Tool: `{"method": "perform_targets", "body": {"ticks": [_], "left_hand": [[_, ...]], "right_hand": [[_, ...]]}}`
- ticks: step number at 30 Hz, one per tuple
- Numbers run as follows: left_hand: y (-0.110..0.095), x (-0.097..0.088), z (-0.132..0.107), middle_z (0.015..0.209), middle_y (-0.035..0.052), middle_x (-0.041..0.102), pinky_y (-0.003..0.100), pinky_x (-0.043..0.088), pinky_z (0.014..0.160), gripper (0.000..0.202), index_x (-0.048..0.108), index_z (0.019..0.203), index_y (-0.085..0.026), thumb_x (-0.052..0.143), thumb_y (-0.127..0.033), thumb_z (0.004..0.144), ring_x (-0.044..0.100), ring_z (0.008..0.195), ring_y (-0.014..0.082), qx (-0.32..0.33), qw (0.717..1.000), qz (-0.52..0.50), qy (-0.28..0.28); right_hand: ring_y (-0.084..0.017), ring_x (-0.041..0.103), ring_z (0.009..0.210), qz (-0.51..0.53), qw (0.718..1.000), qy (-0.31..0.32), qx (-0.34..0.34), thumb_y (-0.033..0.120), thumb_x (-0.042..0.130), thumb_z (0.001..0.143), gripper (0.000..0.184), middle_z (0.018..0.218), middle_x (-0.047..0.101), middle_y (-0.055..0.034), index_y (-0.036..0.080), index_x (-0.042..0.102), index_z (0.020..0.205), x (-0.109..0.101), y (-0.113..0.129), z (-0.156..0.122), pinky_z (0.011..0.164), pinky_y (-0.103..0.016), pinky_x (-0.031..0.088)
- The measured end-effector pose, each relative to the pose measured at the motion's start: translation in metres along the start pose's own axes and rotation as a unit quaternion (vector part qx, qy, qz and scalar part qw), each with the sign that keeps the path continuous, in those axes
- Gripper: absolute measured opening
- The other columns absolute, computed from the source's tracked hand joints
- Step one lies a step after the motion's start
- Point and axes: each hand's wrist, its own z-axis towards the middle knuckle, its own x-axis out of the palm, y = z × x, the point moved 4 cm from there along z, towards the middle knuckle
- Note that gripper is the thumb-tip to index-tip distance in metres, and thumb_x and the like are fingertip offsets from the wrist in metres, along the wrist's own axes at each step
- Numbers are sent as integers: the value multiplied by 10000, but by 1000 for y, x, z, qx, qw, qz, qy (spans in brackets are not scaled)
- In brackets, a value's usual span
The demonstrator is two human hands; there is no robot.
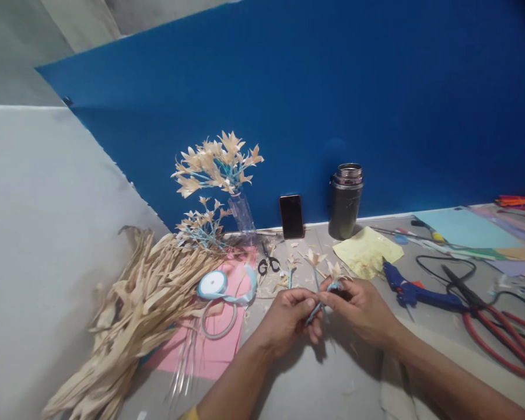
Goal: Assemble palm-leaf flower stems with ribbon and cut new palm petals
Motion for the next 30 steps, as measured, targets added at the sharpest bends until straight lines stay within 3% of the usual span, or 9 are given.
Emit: {"method": "perform_targets", "body": {"ticks": [5,9,14,18,20,23,25,28,30], "left_hand": [[0,1,-1,709,62,667,257,449,655,384,757,811,-106,865,-433,641,573,637,118,24,1000,-3,16],[10,7,-2,809,111,708,363,485,802,445,755,836,-98,871,-469,619,665,785,212,-40,991,-62,114],[21,12,-2,653,55,650,425,517,713,450,703,759,-99,894,-460,570,643,615,202,-86,975,-114,169],[11,15,-3,577,12,587,345,478,608,426,639,662,-137,880,-475,563,543,513,138,-27,993,-58,99],[2,17,-6,568,3,567,308,443,592,364,615,631,-161,837,-449,619,510,513,123,36,999,24,21],[-16,17,-17,613,17,576,285,423,627,253,618,606,-182,753,-369,710,509,599,136,170,954,201,-141],[-21,17,-20,618,28,589,287,430,642,252,640,617,-178,700,-371,767,523,616,145,176,941,240,-164],[-15,15,-16,653,60,644,314,472,659,338,673,682,-147,684,-463,801,580,599,159,55,992,109,-27],[-10,13,-15,761,107,699,361,497,754,367,708,770,-117,729,-484,771,658,708,206,-20,996,8,87]], "right_hand": [[-163,633,604,40,999,29,4,386,646,860,234,613,673,14,202,655,716,0,-1,-1,627,-265,500],[-146,590,452,155,982,81,72,496,684,827,301,509,592,46,209,614,772,5,-7,-6,485,-262,500],[-176,654,481,207,965,130,97,499,709,812,307,552,647,21,214,599,777,9,-3,-11,463,-270,523],[-180,658,545,106,992,70,26,416,671,840,221,587,676,5,211,641,764,1,4,-8,558,-289,529],[-184,657,608,13,999,12,-27,364,658,836,183,644,693,-8,209,671,740,-4,6,-6,614,-294,515],[-194,650,663,-101,989,-58,-93,313,629,833,167,691,703,-25,207,698,724,-8,8,-5,665,-306,491],[-197,649,675,-119,985,-64,-105,306,618,836,165,689,699,-26,206,702,734,-10,7,-4,676,-309,484],[-180,626,657,-56,996,-7,-69,351,628,842,186,678,680,-10,207,679,734,-10,4,-1,649,-292,479],[-169,597,640,16,998,42,-32,405,646,835,229,668,652,-3,202,659,729,-9,0,0,630,-283,477]]}}
